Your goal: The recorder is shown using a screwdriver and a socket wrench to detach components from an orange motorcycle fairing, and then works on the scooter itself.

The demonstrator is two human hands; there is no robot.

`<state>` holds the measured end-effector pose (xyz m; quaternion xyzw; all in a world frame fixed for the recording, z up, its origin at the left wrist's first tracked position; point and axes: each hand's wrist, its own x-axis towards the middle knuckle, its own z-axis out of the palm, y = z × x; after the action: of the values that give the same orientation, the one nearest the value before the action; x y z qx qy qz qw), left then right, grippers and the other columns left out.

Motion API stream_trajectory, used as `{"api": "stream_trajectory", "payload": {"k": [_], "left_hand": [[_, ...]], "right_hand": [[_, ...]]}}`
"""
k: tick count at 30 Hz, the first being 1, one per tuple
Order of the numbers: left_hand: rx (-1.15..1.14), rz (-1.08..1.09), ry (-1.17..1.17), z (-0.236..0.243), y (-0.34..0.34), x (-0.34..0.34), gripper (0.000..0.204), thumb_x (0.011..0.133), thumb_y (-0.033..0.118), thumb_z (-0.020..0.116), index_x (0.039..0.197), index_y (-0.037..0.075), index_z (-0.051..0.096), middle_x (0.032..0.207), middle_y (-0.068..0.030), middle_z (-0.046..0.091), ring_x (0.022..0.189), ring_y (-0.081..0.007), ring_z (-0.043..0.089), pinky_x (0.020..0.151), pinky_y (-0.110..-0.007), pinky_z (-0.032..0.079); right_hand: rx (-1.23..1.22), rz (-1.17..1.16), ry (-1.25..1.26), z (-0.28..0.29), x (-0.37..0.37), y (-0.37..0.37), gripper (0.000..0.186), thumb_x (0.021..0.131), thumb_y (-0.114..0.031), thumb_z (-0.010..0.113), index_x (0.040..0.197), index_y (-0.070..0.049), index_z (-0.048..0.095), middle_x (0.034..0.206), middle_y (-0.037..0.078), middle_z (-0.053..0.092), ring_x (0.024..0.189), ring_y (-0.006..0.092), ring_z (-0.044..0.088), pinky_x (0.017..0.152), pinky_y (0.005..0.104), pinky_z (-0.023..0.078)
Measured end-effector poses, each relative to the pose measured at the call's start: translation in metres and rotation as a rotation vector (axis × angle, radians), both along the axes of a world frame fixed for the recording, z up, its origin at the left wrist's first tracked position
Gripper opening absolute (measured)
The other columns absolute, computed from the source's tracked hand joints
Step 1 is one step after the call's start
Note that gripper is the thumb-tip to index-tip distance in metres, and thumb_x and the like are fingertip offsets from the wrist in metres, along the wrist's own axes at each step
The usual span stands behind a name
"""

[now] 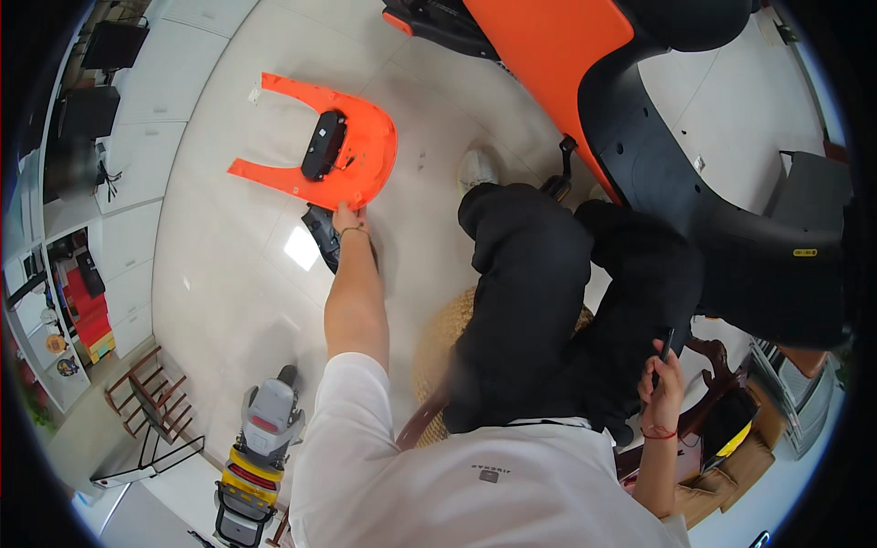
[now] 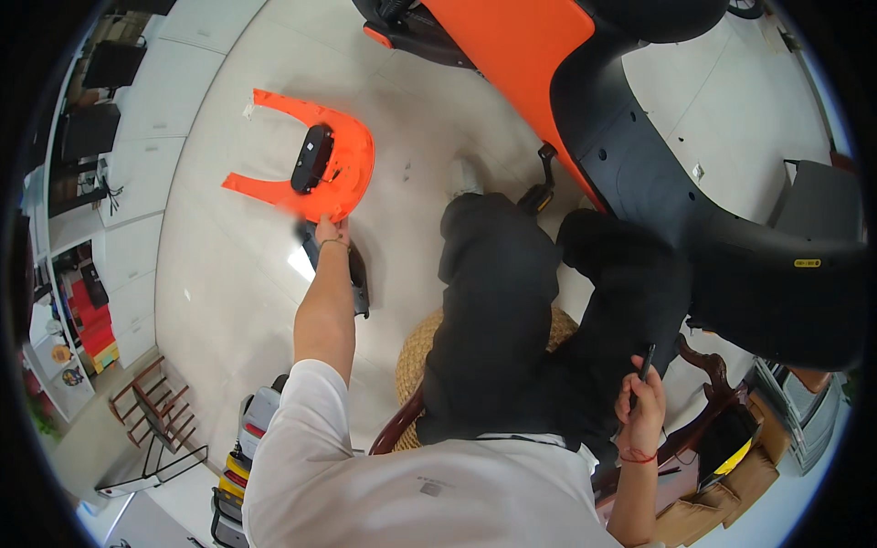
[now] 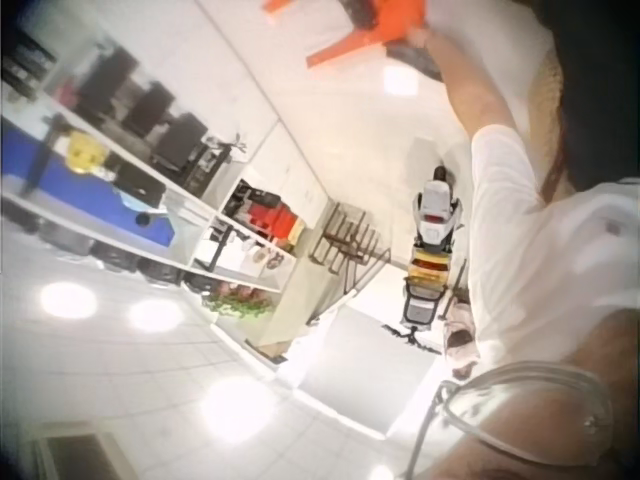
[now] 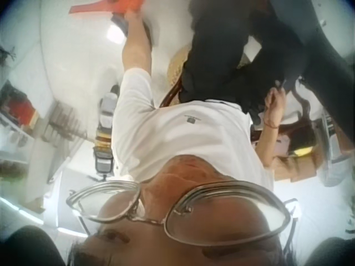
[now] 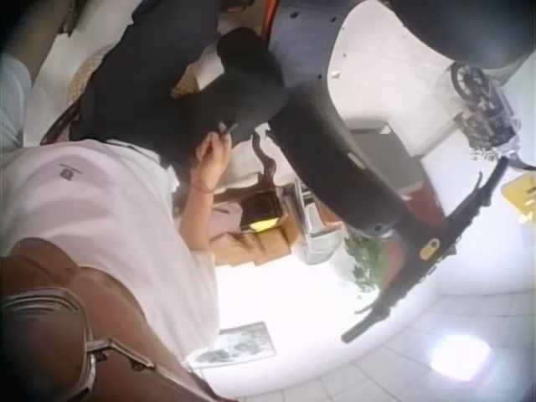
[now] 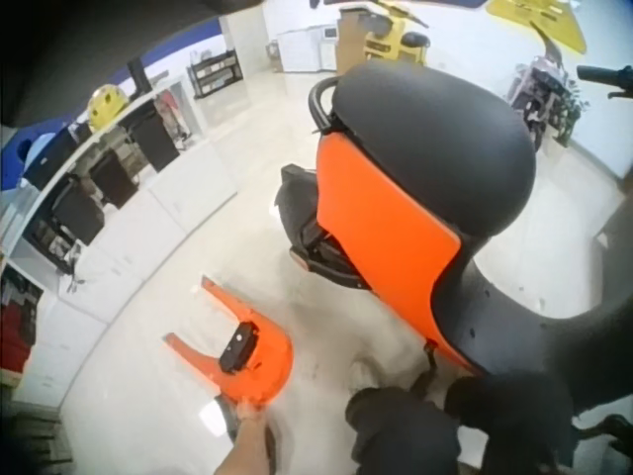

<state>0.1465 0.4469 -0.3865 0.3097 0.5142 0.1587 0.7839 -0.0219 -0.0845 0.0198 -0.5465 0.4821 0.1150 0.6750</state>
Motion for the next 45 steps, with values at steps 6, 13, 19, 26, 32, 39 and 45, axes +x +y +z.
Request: {"api": "stream_trajectory", "payload": {"k": [6,13,19,26,32,39,45], "left_hand": [[0.184,-0.11,0.309,-0.026,0.059,-0.046,0.032,0.083,0.012,0.055,0.114,0.005,0.056,0.106,-0.01,0.063,0.093,-0.0257,0.065,0.072,-0.041,0.057],[-0.043,-0.227,0.16,-0.084,0.115,-0.109,0.022,0.088,0.011,0.055,0.108,0.005,0.059,0.093,-0.0119,0.065,0.076,-0.0229,0.065,0.062,-0.032,0.052],[0.298,-0.607,0.57,-0.049,0.006,-0.139,0.02,0.094,0.017,0.051,0.108,0.004,0.059,0.093,-0.0086,0.067,0.074,-0.0147,0.064,0.053,-0.025,0.046],[0.285,-1.137,0.253,0.098,-0.095,-0.17,0.024,0.088,0.01,0.056,0.11,0.0,0.061,0.092,-0.0115,0.069,0.073,-0.0189,0.065,0.059,-0.024,0.049],[0.227,-1.241,0.059,0.16,-0.128,-0.151,0.024,0.092,0.011,0.053,0.112,-0.002,0.058,0.101,-0.0139,0.068,0.084,-0.0192,0.066,0.068,-0.026,0.051],[0.381,-1.436,-0.434,0.382,-0.323,-0.168,0.025,0.099,0.021,0.049,0.112,0.0,0.056,0.106,-0.0138,0.065,0.093,-0.019,0.064,0.084,-0.03,0.053],[0.281,-2.205,-0.623,0.442,-0.436,-0.26,0.033,0.102,0.027,0.044,0.11,-0.003,0.054,0.096,-0.0113,0.065,0.093,-0.0183,0.064,0.086,-0.03,0.049]], "right_hand": [[-0.007,-0.048,-0.06,-0.001,-0.008,-0.003,0.038,0.091,-0.019,0.053,0.125,-0.003,0.049,0.081,-0.001,0.049,0.051,0.0034,0.039,0.043,0.0176,0.029],[-0.064,-0.185,-0.191,0.023,-0.037,-0.008,0.036,0.089,-0.017,0.055,0.121,-0.001,0.051,0.079,0.0,0.049,0.052,0.0046,0.039,0.042,0.0178,0.027],[-0.125,-0.362,-0.258,0.038,-0.093,-0.017,0.03,0.091,-0.016,0.052,0.118,-0.003,0.053,0.08,0.0,0.049,0.053,0.0047,0.039,0.042,0.018,0.026],[-0.083,-0.412,-0.401,0.051,-0.126,-0.045,0.029,0.092,-0.019,0.053,0.117,-0.003,0.053,0.081,-0.002,0.048,0.056,0.0041,0.038,0.044,0.0179,0.025],[-0.018,-0.454,-0.597,0.048,-0.137,-0.059,0.016,0.094,-0.02,0.056,0.1,-0.005,0.054,0.067,-0.002,0.045,0.053,0.0062,0.039,0.043,0.0205,0.025],[0.16,-0.415,-0.783,0.048,-0.136,-0.06,0.018,0.094,-0.024,0.056,0.097,-0.006,0.055,0.065,0.001,0.049,0.054,0.0079,0.044,0.048,0.0223,0.031],[0.433,-0.483,-0.924,0.061,-0.151,-0.053,0.018,0.095,-0.024,0.053,0.087,-0.008,0.049,0.071,0.003,0.053,0.059,0.0099,0.046,0.055,0.0228,0.037]]}}
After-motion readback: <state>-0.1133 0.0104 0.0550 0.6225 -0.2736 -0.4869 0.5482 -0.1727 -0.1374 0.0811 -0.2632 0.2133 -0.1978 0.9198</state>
